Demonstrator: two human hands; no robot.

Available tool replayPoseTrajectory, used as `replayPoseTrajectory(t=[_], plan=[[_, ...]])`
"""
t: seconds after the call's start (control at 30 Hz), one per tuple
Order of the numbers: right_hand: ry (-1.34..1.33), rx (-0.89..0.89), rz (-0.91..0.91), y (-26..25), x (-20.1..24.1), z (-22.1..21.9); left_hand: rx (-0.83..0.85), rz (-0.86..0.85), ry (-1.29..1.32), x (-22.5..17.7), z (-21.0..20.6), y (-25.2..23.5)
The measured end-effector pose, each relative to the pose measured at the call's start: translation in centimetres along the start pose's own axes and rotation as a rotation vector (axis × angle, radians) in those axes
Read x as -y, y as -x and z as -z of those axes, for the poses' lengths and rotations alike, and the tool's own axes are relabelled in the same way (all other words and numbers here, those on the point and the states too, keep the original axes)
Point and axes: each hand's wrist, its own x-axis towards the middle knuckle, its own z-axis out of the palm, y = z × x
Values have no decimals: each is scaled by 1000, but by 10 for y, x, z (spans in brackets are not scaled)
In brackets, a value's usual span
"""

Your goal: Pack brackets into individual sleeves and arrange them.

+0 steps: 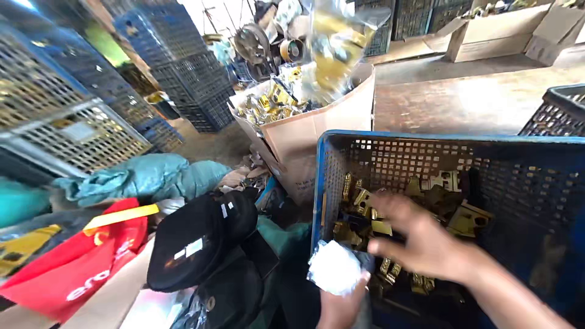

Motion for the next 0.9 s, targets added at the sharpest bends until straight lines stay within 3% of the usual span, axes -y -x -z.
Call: replayPoseTrajectory(t=[0.07,0.17,0.3,0.43,0.6,0.67,0.77,0.8,0.9], plan=[[-120,248,-116,13,-7,-30,35,-82,-11,1,-17,0],[-392,178,-281,30,-23,-48,88,-125,66,11,-27,-2],[-585,126,-492,45,-34,-47,294,140,261,-6,-19,4],[-686,199,-575,57,-37,-45,199,203,195,-12,-17,-1],[-802,301,-535,68,-38,-38,472,71,64,-1,-2,-2],[-815,291,-581,73,-42,-42,357,-33,-30,7,6,-6],[-829,89,-667,81,-41,-58,12,-254,-191,27,17,-18],[-780,23,-660,82,-36,-66,14,-199,-132,21,19,-15],[-517,125,-388,81,-15,-81,392,216,81,-9,17,6]])
